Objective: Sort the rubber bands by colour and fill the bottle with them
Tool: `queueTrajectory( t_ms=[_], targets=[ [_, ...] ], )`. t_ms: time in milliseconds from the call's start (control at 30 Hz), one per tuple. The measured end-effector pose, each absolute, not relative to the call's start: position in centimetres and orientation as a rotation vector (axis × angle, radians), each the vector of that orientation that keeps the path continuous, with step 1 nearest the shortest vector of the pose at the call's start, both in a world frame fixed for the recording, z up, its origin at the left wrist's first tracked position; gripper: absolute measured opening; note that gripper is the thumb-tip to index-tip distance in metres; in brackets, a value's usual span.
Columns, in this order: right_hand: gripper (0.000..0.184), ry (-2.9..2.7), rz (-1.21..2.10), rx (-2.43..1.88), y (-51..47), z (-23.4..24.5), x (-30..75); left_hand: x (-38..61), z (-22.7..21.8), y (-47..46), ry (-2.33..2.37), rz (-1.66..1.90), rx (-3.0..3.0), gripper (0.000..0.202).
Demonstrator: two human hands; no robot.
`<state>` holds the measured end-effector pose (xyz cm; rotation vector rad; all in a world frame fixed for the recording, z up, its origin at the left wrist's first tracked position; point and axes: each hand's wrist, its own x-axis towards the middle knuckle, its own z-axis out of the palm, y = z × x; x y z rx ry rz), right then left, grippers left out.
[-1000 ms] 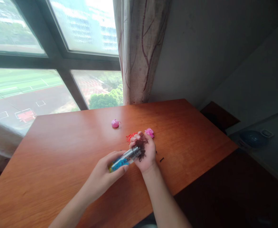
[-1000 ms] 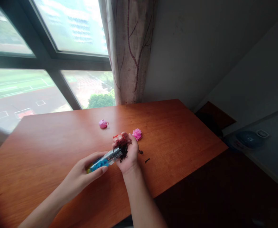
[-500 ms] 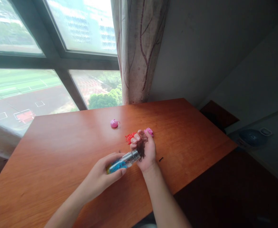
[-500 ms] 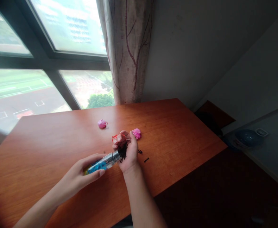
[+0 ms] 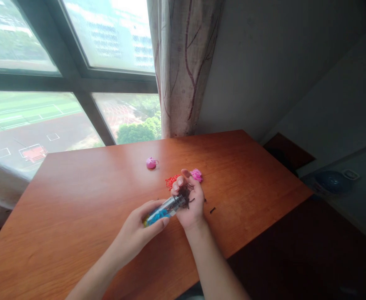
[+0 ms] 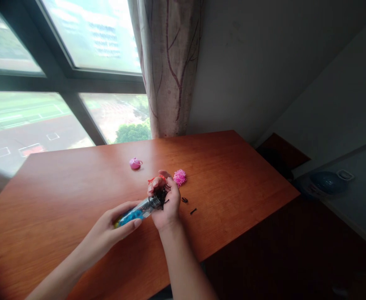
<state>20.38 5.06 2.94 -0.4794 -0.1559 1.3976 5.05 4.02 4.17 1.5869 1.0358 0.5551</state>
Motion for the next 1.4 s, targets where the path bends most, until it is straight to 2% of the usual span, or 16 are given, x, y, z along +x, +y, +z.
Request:
queueTrajectory(
  t_ms=[300,500,767,900,1033,1200,1400],
  targets=[
    [0.017,0.066,1.452,-0.439,5.6,2.9,22.2,4.1,4.3,4.3,0.987,0.480,1.600,0.045],
    [0.018,-0.004,1.530,-0.451,5.9,2.5,22.2,3.9,4.8,4.3,0.970,0.431,1.599,0.039],
    [0.027,-0.158,1.223,-0.681,5.9,2.4,20.6,4.7,3.8,4.3,1.036,0.481,1.595,0.048],
    [0.029,-0.133,1.254,-0.643,5.7,2.7,20.2,4.9,3.7,4.3,1.040,0.520,1.592,0.047],
    [0.021,-0.119,1.300,-0.569,5.2,3.0,20.2,4.8,3.7,4.4,1.039,0.543,1.582,0.045],
    [0.042,-0.106,1.304,-0.507,4.9,2.9,20.2,4.7,3.6,4.4,1.021,0.567,1.581,0.048],
    [0.046,-0.160,1.350,-0.442,4.9,3.1,20.1,4.7,3.6,4.4,1.006,0.606,1.608,0.045]
  ],
)
